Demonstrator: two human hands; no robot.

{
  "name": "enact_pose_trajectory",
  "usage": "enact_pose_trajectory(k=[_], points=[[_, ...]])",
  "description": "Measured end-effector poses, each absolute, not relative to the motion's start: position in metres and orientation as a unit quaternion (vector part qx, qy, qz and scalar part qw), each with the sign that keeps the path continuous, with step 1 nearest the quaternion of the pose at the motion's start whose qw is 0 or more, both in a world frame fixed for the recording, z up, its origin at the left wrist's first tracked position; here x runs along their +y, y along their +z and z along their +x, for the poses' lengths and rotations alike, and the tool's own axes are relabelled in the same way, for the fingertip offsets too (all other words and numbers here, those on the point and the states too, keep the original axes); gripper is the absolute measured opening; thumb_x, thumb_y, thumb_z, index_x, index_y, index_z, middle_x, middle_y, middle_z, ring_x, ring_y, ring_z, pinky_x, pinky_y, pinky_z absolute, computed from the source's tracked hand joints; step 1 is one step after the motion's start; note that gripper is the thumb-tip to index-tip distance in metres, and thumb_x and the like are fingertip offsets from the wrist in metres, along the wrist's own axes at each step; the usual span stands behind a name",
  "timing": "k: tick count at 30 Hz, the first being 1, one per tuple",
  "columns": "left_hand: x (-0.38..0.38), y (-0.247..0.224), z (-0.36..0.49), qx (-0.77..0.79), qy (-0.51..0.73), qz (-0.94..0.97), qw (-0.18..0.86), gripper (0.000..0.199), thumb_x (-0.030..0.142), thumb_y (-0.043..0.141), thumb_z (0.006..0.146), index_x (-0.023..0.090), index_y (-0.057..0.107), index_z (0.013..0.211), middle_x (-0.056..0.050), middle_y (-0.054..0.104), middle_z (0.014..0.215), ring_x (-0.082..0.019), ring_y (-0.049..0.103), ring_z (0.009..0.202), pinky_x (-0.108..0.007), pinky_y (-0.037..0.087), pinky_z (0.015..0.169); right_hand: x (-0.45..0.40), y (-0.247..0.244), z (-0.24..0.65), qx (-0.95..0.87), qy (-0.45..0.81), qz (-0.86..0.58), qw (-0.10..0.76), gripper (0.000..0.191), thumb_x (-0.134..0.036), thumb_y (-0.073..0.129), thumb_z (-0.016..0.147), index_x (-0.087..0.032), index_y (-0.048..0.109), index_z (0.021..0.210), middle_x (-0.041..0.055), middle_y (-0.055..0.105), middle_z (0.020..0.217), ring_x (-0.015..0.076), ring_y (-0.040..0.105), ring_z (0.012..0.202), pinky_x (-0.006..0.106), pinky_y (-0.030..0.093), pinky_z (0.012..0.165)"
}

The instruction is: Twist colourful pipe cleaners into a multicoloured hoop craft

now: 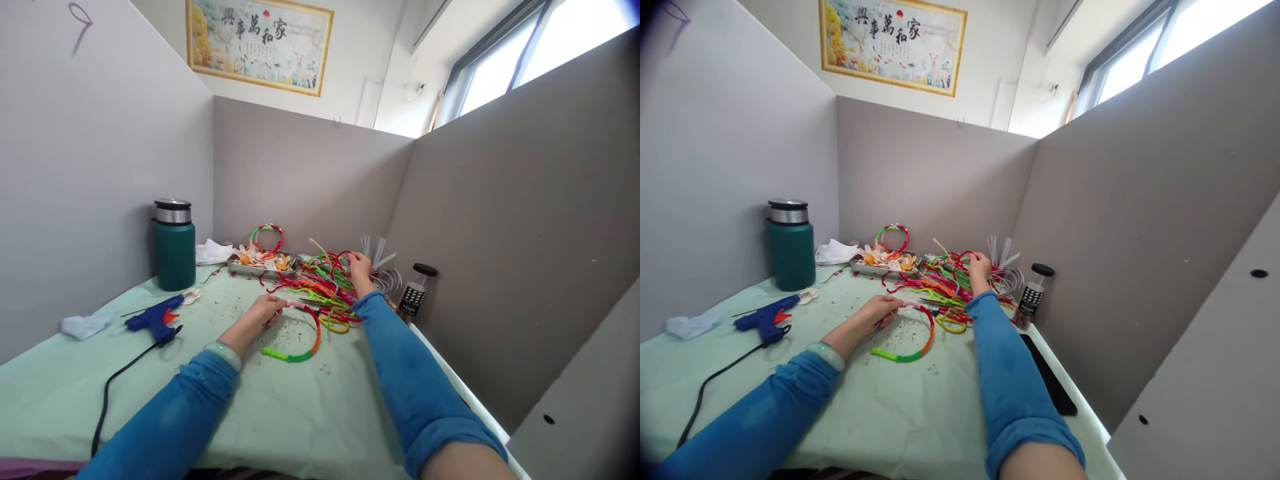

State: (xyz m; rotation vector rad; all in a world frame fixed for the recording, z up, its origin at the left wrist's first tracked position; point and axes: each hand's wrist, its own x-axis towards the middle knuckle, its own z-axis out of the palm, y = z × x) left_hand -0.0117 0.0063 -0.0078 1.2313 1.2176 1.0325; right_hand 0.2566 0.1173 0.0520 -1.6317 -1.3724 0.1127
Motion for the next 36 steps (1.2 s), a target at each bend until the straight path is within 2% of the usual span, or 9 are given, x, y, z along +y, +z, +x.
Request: enact_pose_trajectory(k=[3,7,11,14,19,22,25,30,36], points=[[0.005,-0.006,-0.011,0.51,0.433,0.525,0.526,0.028,0.037,0.067,0.067,0.015,0.051,0.067,0.007,0.042,0.049,-0.003,0.029,0.032,-0.022,0.018,0.035,0.121,0.061,0.249,-0.593,0.067,-0.646,0.477,0.026,-0.028,0.053,0.072,-0.015,0.073,0.084,0.0058,0.07,0.073,0.0156,0.063,0.067,0.023,0.047,0.065],[0.003,-0.004,-0.011,0.513,0.427,0.533,0.52,0.03,0.039,0.068,0.066,0.015,0.05,0.064,0.007,0.044,0.049,-0.003,0.029,0.032,-0.022,0.018,0.035,0.123,0.072,0.238,-0.606,0.087,-0.613,0.499,0.029,-0.028,0.05,0.073,-0.014,0.072,0.086,0.0042,0.069,0.073,0.0126,0.06,0.063,0.021,0.048,0.06],[0.001,-0.005,-0.01,0.513,0.42,0.568,0.488,0.03,0.041,0.065,0.069,0.016,0.05,0.061,0.008,0.039,0.043,-0.004,0.028,0.031,-0.022,0.017,0.036,0.118,0.086,0.231,-0.567,0.166,-0.529,0.609,0.032,-0.03,0.048,0.073,-0.011,0.069,0.089,0.0056,0.068,0.075,0.0125,0.059,0.063,0.021,0.048,0.057],[0.002,-0.006,-0.009,0.519,0.411,0.593,0.458,0.03,0.042,0.063,0.069,0.016,0.052,0.061,0.007,0.041,0.043,-0.005,0.029,0.032,-0.022,0.018,0.037,0.106,0.086,0.222,-0.583,0.188,-0.505,0.608,0.031,-0.031,0.051,0.072,-0.011,0.07,0.085,0.005,0.067,0.073,0.0128,0.058,0.062,0.021,0.047,0.056],[0.009,-0.008,-0.01,0.53,0.408,0.627,0.399,0.026,0.04,0.064,0.066,0.014,0.062,0.067,0.001,0.056,0.056,-0.008,0.041,0.043,-0.022,0.027,0.043,0.068,0.047,0.194,-0.7,0.119,-0.506,0.49,0.028,-0.035,0.051,0.077,-0.017,0.073,0.08,0.0011,0.068,0.069,0.0151,0.06,0.066,0.023,0.046,0.063],[0.011,-0.006,-0.01,0.515,0.432,0.647,0.361,0.026,0.039,0.065,0.064,0.014,0.067,0.069,-0.003,0.064,0.064,-0.015,0.054,0.061,-0.022,0.035,0.054,0.042,0.018,0.173,-0.739,0.074,-0.508,0.437,0.025,-0.035,0.052,0.082,-0.023,0.073,0.089,0.0,0.071,0.087,0.0159,0.062,0.079,0.024,0.045,0.073],[0.008,-0.001,-0.009,0.501,0.46,0.632,0.372,0.032,0.045,0.062,0.066,0.013,0.068,0.07,-0.006,0.068,0.074,-0.019,0.057,0.074,-0.024,0.039,0.061,0.019,0.004,0.155,-0.786,0.002,-0.479,0.391,0.023,-0.031,0.051,0.085,-0.025,0.071,0.095,0.0015,0.071,0.095,0.0173,0.06,0.087,0.026,0.043,0.079],[0.001,0.003,-0.009,0.477,0.506,0.514,0.503,0.039,0.048,0.067,0.063,0.012,0.064,0.077,-0.005,0.065,0.073,-0.012,0.053,0.06,-0.023,0.039,0.054,-0.002,0.002,0.135,-0.841,-0.078,-0.428,0.323,0.027,-0.026,0.042,0.091,-0.023,0.069,0.092,0.0042,0.069,0.09,0.0175,0.056,0.088,0.026,0.04,0.079],[0.006,0.003,-0.011,0.461,0.545,0.415,0.564,0.021,0.024,0.073,0.061,0.013,0.057,0.07,0.004,0.054,0.054,-0.005,0.044,0.041,-0.018,0.03,0.04,-0.011,-0.001,0.124,-0.843,-0.115,-0.457,0.258,0.024,-0.023,0.043,0.091,-0.021,0.064,0.102,0.0053,0.066,0.1,0.018,0.054,0.093,0.027,0.04,0.077]])
